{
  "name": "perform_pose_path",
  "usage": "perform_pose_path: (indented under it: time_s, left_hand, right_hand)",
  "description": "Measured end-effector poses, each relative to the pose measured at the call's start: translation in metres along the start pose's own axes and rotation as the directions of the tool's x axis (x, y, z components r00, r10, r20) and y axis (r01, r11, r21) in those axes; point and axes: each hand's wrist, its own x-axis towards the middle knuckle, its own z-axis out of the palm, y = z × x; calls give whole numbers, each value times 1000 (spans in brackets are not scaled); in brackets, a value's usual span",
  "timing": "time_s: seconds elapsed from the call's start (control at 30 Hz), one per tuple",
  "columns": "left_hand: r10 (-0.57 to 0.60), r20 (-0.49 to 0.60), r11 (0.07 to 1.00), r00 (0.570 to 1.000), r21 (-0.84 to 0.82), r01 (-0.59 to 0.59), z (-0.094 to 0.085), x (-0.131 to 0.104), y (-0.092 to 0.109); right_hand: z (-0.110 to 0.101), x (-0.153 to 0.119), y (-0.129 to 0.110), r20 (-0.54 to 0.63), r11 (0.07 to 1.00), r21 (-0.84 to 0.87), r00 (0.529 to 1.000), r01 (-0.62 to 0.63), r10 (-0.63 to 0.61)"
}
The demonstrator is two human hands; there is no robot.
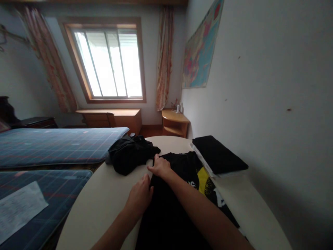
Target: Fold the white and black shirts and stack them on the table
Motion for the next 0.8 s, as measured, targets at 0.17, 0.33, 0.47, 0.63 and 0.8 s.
perform_pose_path:
  time_s: [0.17,0.33,0.47,0.63,0.8]
  left_hand:
    - [11,-44,1000,999,-24,-12,2,0,3]
    - [-1,-32,999,999,-43,0,1,-1,5]
    - [11,-41,998,999,-63,-14,-1,-3,8]
    - [4,-26,999,1000,-39,-5,0,-4,11]
    - [36,-39,998,999,-44,-37,5,-3,10]
  right_hand:
    - [2,6,-2,28,999,-31,999,-26,27]
    - [2,10,5,-6,1000,-15,1000,-24,24]
    - [1,8,10,-15,1000,-4,1000,19,-19]
    - [7,7,6,-18,999,-23,999,38,-39]
    - [12,7,-2,-43,999,-48,999,18,-20]
